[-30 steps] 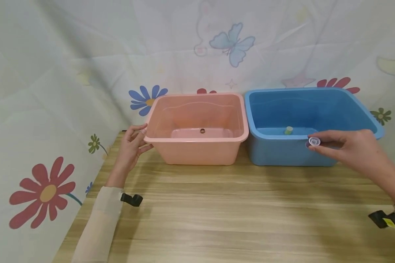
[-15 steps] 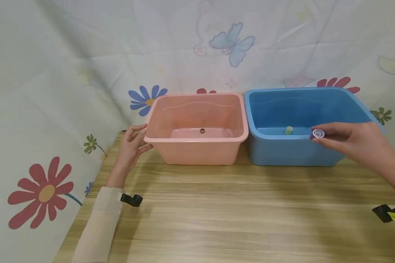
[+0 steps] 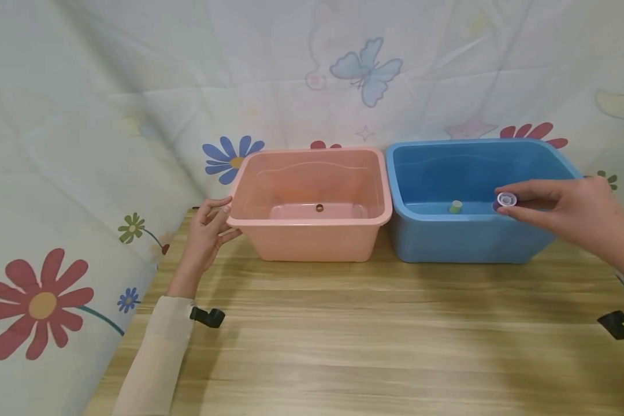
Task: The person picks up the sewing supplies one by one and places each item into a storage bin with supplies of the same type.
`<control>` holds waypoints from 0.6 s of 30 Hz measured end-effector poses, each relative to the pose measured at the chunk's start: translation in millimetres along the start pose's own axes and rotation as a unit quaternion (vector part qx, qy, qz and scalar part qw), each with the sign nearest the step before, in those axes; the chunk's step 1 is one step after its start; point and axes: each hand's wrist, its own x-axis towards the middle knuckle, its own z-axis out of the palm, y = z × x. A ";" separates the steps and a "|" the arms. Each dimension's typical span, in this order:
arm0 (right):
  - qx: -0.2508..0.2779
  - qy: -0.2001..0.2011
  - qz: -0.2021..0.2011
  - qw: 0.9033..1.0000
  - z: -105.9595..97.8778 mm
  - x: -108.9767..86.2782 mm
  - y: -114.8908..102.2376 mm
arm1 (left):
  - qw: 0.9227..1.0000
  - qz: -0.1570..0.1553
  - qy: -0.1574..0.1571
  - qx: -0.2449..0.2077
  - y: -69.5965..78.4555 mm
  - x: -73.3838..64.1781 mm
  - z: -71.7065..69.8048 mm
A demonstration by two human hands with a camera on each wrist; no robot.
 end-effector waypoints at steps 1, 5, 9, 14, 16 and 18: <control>-0.007 0.002 -0.005 1.000 -1.1 0.9 0.0 | 1.000 -0.001 0.000 -0.001 0.0 -0.1 0.1; -0.032 0.000 -0.020 0.999 -4.8 4.4 2.3 | 1.000 0.000 0.000 -0.001 -0.2 -0.3 0.2; -0.036 -0.006 -0.029 0.999 -9.1 8.9 7.1 | 1.000 0.002 0.003 0.000 -0.4 -0.3 0.0; -0.045 -0.001 -0.045 0.998 -15.8 16.1 11.6 | 1.000 0.003 0.005 0.001 -1.0 0.0 -0.2; -0.048 -0.006 -0.044 0.998 -18.4 19.8 12.2 | 1.000 0.002 0.005 0.001 -1.1 0.0 -0.2; -0.051 -0.010 -0.043 0.998 -20.7 23.6 11.9 | 1.000 0.003 0.005 0.001 -1.0 0.1 0.0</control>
